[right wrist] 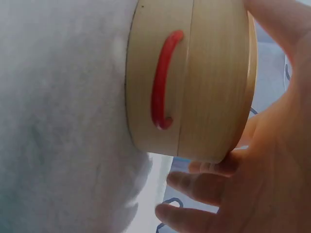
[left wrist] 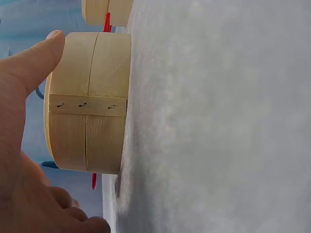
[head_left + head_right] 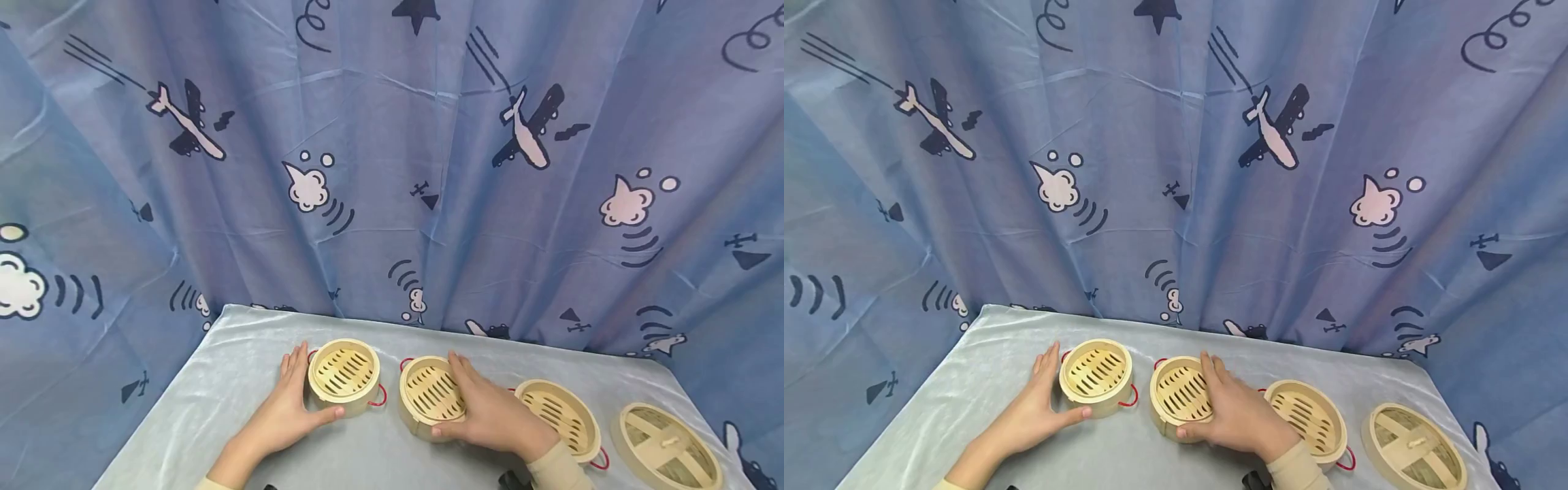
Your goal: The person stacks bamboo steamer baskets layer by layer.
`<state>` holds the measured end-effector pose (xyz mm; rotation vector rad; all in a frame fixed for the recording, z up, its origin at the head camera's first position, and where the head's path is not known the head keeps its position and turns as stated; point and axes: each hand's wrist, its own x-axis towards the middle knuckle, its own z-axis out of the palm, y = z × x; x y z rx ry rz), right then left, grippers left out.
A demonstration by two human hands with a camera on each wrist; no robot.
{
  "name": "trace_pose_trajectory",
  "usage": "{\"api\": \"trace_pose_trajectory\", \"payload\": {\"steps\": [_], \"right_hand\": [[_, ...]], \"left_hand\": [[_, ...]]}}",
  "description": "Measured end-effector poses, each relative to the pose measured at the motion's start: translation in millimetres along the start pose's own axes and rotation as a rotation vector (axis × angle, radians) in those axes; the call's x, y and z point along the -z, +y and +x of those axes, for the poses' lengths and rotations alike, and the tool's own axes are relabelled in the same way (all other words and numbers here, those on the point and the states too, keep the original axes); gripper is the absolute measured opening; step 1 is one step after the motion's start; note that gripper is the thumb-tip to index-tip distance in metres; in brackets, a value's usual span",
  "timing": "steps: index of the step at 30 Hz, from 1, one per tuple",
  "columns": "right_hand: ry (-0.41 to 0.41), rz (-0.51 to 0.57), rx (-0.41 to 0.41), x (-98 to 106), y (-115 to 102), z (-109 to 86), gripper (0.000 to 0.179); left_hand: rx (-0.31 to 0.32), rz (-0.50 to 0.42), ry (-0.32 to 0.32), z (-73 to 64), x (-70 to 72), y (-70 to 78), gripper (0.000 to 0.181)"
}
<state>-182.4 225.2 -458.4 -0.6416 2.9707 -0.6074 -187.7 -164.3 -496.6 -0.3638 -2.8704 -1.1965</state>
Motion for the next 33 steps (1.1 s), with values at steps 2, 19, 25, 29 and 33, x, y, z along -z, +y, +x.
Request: {"api": "trace_pose_trajectory", "payload": {"steps": [2, 19, 25, 29, 33], "right_hand": [[-0.010, 0.038, -0.006, -2, 2, 1.1, 0.146], [0.011, 0.154, -0.032, -9, 5, 6.6, 0.149], [0.032, 0.184, 0.003, -11, 5, 7.9, 0.143], [0.041, 0.185, 0.003, -12, 4, 7.6, 0.141], [0.061, 0.166, 0.015, -13, 4, 6.9, 0.138]], "left_hand": [[0.007, -0.016, 0.003, 0.9, -1.1, -1.7, 0.146], [-0.060, -0.058, 0.094, 1.9, -4.4, -6.3, 0.116], [-0.037, -0.036, 0.105, 1.1, -2.1, -5.4, 0.117], [-0.030, -0.028, 0.115, 1.0, -3.1, -5.8, 0.117], [-0.015, -0.001, 0.126, 0.5, -4.1, -5.8, 0.116]]}}
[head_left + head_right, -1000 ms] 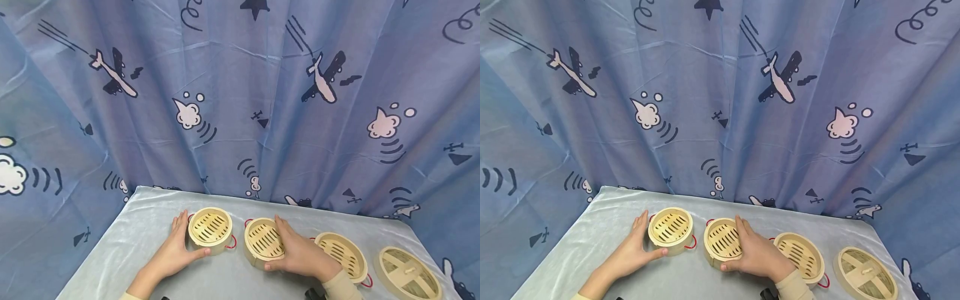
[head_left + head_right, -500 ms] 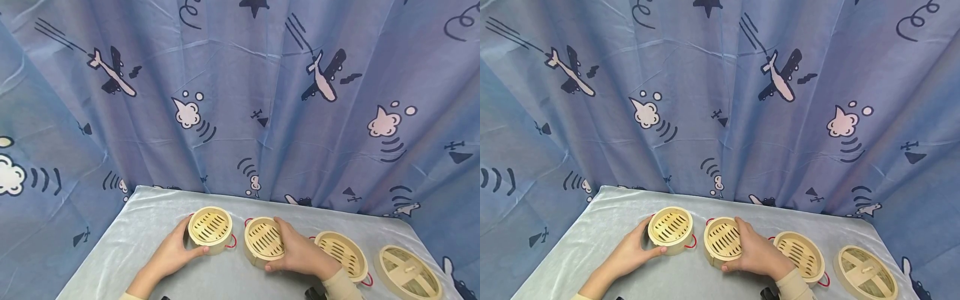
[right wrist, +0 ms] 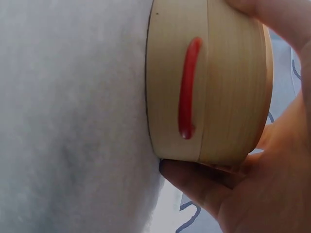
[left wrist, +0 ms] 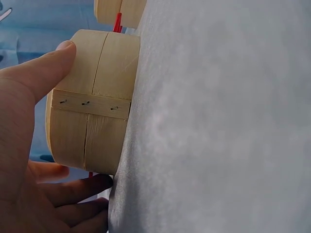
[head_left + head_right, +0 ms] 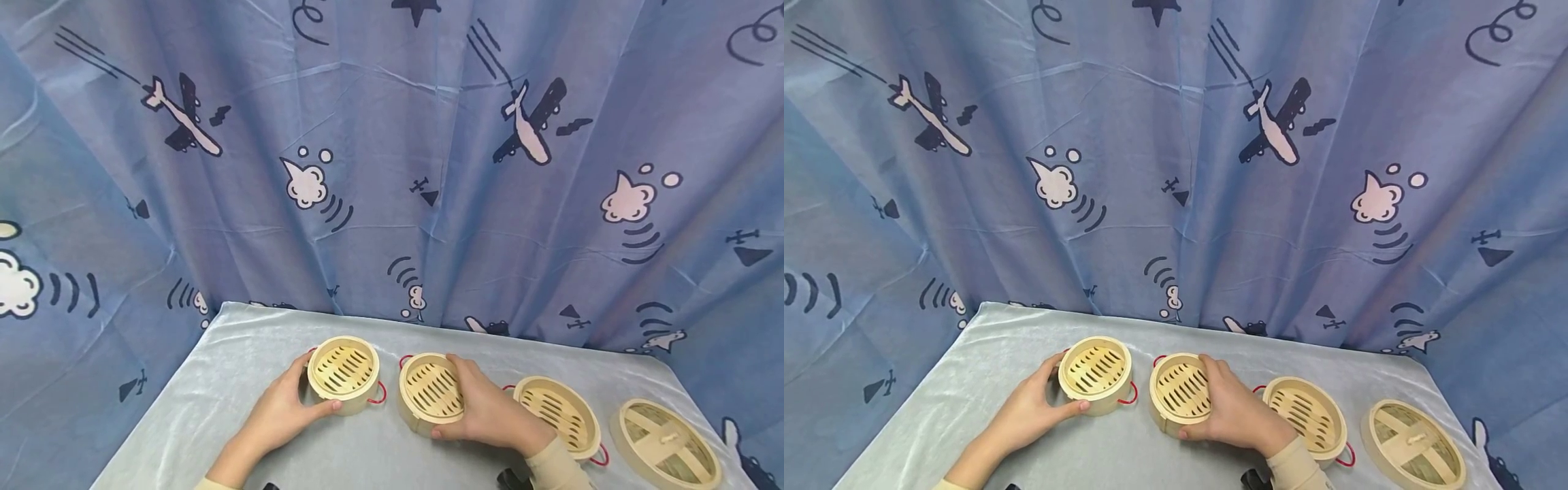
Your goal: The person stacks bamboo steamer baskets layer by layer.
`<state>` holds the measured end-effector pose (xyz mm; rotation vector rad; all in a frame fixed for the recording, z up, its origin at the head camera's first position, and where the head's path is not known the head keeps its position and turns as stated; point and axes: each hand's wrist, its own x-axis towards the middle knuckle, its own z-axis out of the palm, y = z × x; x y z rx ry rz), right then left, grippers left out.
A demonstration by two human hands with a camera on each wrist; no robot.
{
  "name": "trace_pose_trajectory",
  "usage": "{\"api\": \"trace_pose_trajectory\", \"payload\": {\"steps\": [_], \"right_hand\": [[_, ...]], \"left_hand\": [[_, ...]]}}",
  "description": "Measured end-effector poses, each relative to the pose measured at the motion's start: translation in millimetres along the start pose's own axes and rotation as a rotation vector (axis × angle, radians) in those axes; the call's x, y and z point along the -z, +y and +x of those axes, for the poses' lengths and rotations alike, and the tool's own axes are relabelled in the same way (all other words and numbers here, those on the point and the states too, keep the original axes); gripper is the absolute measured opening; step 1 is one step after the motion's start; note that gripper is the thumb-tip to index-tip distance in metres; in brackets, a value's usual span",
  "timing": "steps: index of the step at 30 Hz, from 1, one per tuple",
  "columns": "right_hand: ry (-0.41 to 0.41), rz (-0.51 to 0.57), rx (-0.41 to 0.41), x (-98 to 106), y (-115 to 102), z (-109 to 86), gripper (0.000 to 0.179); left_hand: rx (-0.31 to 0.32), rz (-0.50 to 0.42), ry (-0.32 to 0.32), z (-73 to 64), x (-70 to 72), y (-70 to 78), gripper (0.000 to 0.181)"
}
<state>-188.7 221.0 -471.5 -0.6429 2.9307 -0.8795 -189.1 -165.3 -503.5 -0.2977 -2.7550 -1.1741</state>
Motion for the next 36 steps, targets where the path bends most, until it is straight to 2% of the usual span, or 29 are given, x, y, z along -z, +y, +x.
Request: {"api": "trace_pose_trajectory", "payload": {"steps": [5, 10, 26, 36], "right_hand": [[0.018, -0.023, 0.014, -0.3, 1.4, -0.4, 0.136], [0.019, -0.039, -0.021, -1.3, 4.2, 0.4, 0.136], [0.063, -0.006, -0.038, 1.4, 5.2, -1.4, 0.138], [0.089, -0.015, -0.034, 5.7, 1.6, 1.7, 0.136]], "left_hand": [[0.026, 0.029, -0.002, 0.0, -0.9, -0.7, 0.117], [0.036, 0.029, -0.015, -1.2, -1.6, -0.8, 0.116], [0.016, 0.041, -0.015, -2.2, -0.4, 1.5, 0.115], [0.031, 0.046, -0.021, 0.0, -0.2, -1.9, 0.119]]}}
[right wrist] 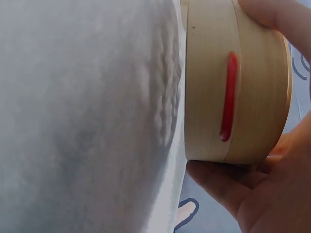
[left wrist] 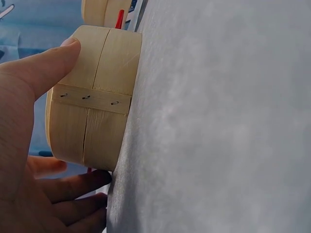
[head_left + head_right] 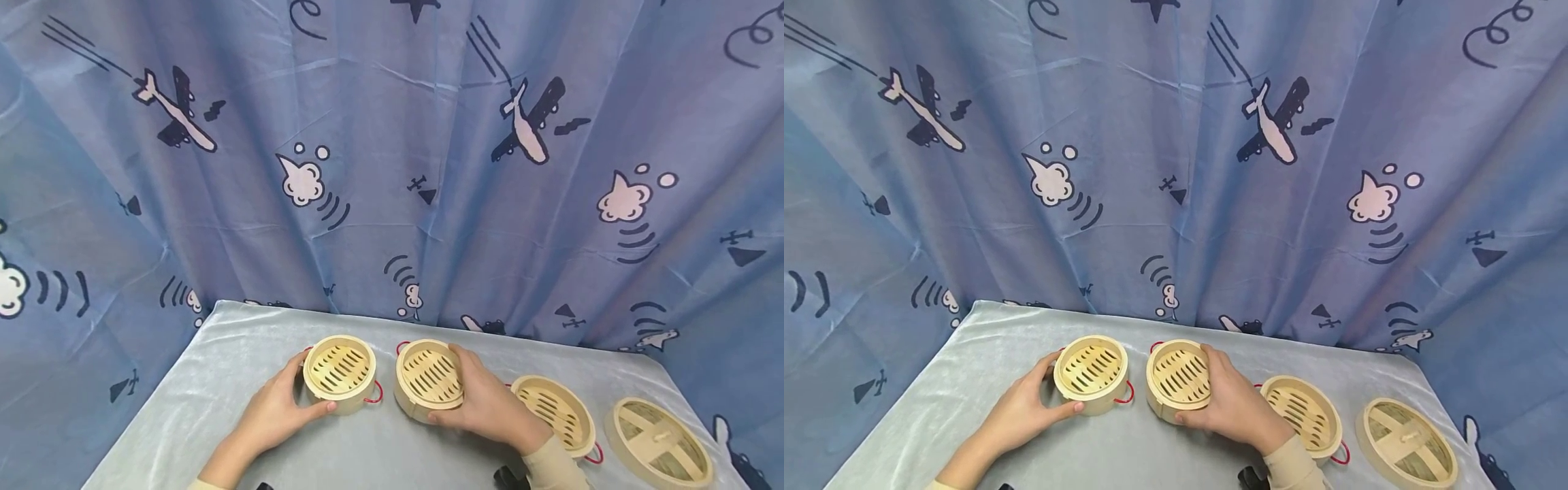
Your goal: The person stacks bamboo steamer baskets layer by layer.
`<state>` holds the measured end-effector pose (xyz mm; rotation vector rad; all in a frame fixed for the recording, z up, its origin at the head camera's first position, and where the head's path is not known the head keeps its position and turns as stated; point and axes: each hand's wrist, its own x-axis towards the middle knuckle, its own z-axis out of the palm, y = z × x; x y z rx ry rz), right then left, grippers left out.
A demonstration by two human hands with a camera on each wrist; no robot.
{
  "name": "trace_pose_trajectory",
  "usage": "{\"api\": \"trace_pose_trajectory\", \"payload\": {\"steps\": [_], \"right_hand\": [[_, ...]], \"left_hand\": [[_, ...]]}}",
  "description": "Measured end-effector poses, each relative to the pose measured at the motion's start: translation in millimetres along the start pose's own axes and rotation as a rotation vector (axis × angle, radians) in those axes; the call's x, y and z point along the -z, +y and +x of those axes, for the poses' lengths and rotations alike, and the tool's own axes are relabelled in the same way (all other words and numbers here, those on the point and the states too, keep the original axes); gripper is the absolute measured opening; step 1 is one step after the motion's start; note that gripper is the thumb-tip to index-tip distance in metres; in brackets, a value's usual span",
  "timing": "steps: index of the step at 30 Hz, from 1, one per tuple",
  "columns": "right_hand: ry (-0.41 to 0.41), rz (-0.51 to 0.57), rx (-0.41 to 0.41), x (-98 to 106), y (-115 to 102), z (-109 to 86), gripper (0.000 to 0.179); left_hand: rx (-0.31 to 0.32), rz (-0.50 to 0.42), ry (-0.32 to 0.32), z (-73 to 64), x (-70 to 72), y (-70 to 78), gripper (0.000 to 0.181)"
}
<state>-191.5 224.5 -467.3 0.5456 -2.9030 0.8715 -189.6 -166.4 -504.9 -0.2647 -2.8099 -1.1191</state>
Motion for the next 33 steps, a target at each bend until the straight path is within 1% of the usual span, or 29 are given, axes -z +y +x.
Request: {"api": "trace_pose_trajectory", "payload": {"steps": [7, 11, 16, 20, 25, 30, 33], "right_hand": [[0.010, 0.001, 0.033, 2, -4, 4.9, 0.133], [0.023, 0.019, 0.049, 2, -7, 5.9, 0.132], [0.050, 0.023, 0.072, 4, -10, 5.1, 0.129], [0.064, 0.031, 0.087, 4, -12, 6.0, 0.126], [0.068, 0.038, 0.095, 5, -17, 10.3, 0.124], [0.076, 0.045, 0.107, 5, -25, 17.7, 0.123], [0.081, 0.048, 0.109, 6, -27, 19.4, 0.124]], "left_hand": [[0.004, -0.001, -0.001, -1.2, 3.9, -2.6, 0.117], [-0.014, -0.001, 0.008, -1.3, 4.8, -3.8, 0.115], [-0.041, -0.007, -0.003, 1.1, 3.8, -4.4, 0.114], [-0.047, -0.029, -0.008, 2.9, 3.7, -4.7, 0.113], [-0.053, -0.067, -0.006, 4.2, 6.0, -4.4, 0.109], [-0.062, -0.066, -0.009, 4.2, 9.3, -5.4, 0.108], [-0.061, -0.061, -0.010, 3.9, 8.9, -4.6, 0.109]]}}
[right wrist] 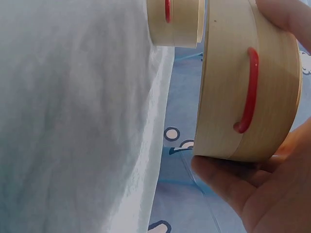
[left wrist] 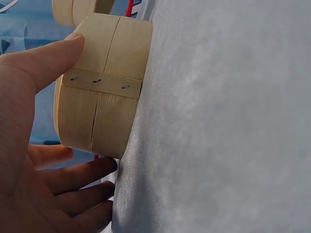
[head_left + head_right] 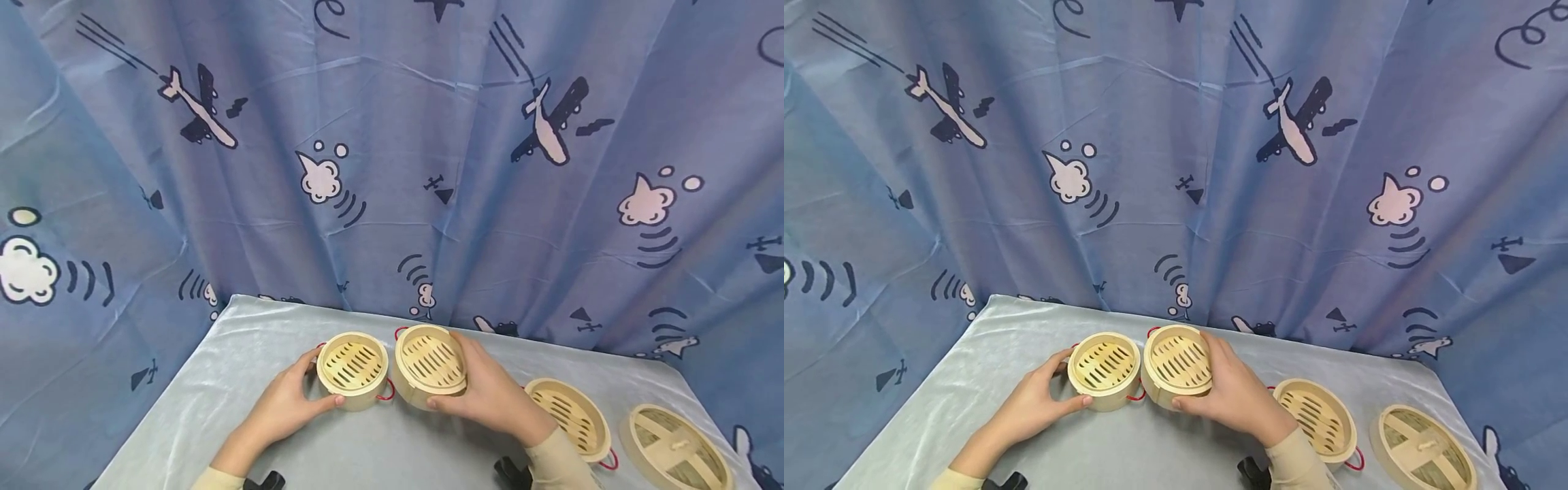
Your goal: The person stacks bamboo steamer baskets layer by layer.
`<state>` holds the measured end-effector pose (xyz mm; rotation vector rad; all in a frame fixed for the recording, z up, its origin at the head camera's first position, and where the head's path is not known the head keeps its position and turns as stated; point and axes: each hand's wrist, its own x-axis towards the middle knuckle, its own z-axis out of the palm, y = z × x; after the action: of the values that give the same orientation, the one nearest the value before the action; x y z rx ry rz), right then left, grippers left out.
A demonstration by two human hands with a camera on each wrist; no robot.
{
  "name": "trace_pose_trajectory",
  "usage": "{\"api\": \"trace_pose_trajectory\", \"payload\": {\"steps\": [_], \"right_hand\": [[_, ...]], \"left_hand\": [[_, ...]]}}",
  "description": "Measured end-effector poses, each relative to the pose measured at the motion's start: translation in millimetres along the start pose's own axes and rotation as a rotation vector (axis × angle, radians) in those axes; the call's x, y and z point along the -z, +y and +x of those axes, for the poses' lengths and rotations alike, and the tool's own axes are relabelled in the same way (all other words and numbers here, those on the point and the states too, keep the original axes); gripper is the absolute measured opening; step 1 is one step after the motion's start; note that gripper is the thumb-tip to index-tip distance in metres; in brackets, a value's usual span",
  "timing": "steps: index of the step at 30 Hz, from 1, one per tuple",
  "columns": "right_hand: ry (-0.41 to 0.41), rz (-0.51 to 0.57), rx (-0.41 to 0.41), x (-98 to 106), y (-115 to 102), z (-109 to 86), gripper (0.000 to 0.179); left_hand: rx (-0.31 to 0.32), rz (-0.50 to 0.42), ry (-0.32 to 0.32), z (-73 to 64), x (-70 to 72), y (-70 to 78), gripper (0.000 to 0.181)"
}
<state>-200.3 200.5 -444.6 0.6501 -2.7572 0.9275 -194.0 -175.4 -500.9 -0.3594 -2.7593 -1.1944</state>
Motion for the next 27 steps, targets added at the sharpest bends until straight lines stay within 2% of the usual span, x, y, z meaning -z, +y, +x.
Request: {"api": "trace_pose_trajectory", "payload": {"steps": [9, 27], "right_hand": [[-0.005, 0.014, 0.044, -5, -7, 8.6, 0.119], [-0.045, 0.037, 0.034, -13, -18, 20.9, 0.122]], "left_hand": [[-0.001, 0.021, 0.007, -1.8, 0.2, 0.0, 0.113], [-0.002, 0.027, 0.009, -2.6, -2.5, -1.1, 0.113]]}}
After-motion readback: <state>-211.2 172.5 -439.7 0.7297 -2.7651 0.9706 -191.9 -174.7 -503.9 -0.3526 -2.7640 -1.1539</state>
